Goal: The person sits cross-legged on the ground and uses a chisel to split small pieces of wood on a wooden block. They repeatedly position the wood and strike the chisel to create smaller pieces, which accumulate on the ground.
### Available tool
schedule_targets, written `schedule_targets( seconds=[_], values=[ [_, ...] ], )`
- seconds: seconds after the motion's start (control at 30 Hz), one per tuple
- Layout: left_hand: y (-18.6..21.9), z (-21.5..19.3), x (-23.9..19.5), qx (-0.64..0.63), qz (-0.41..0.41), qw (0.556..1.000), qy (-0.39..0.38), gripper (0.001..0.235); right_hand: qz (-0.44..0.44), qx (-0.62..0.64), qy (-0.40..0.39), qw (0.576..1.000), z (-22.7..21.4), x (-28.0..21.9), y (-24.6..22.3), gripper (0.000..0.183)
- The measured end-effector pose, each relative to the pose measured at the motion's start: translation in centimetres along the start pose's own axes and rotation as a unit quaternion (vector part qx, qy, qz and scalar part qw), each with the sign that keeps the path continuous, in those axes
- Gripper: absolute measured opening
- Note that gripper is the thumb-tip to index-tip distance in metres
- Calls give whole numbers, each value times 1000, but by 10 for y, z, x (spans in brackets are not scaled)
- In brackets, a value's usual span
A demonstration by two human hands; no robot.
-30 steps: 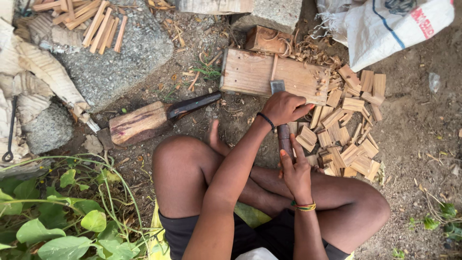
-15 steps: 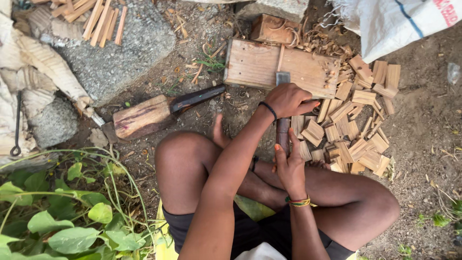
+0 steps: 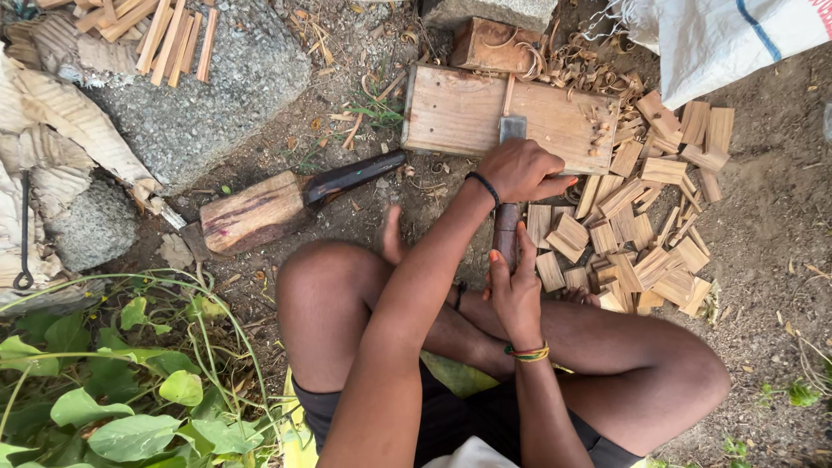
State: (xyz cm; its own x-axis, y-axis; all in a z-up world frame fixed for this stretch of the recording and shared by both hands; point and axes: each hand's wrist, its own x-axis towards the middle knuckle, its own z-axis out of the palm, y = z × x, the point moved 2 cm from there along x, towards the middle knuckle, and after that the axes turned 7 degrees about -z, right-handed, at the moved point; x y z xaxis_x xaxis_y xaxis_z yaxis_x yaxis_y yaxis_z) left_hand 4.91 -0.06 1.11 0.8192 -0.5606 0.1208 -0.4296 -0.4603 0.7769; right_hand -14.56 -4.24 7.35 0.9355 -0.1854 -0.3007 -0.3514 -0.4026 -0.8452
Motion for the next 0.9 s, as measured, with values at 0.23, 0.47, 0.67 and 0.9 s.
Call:
schedule_targets(
  seconds=[0.23, 0.47, 0.67, 0.9],
  values=[
    [-4, 1, 2, 1, 10, 1000, -6, 48, 5, 1, 10, 1000, 3, 4, 3, 67],
    [-9, -2, 14, 18, -8, 999, -47, 50, -4, 2, 9, 1000, 6, 14, -2, 67],
    [-22, -3, 37, 18, -42, 994, -99, 52, -20, -23, -4, 1000, 7, 38, -5, 65],
    [-42, -9, 55, 52, 19, 998, -39, 53, -49, 6, 11, 999, 20, 59, 1, 68]
  ],
)
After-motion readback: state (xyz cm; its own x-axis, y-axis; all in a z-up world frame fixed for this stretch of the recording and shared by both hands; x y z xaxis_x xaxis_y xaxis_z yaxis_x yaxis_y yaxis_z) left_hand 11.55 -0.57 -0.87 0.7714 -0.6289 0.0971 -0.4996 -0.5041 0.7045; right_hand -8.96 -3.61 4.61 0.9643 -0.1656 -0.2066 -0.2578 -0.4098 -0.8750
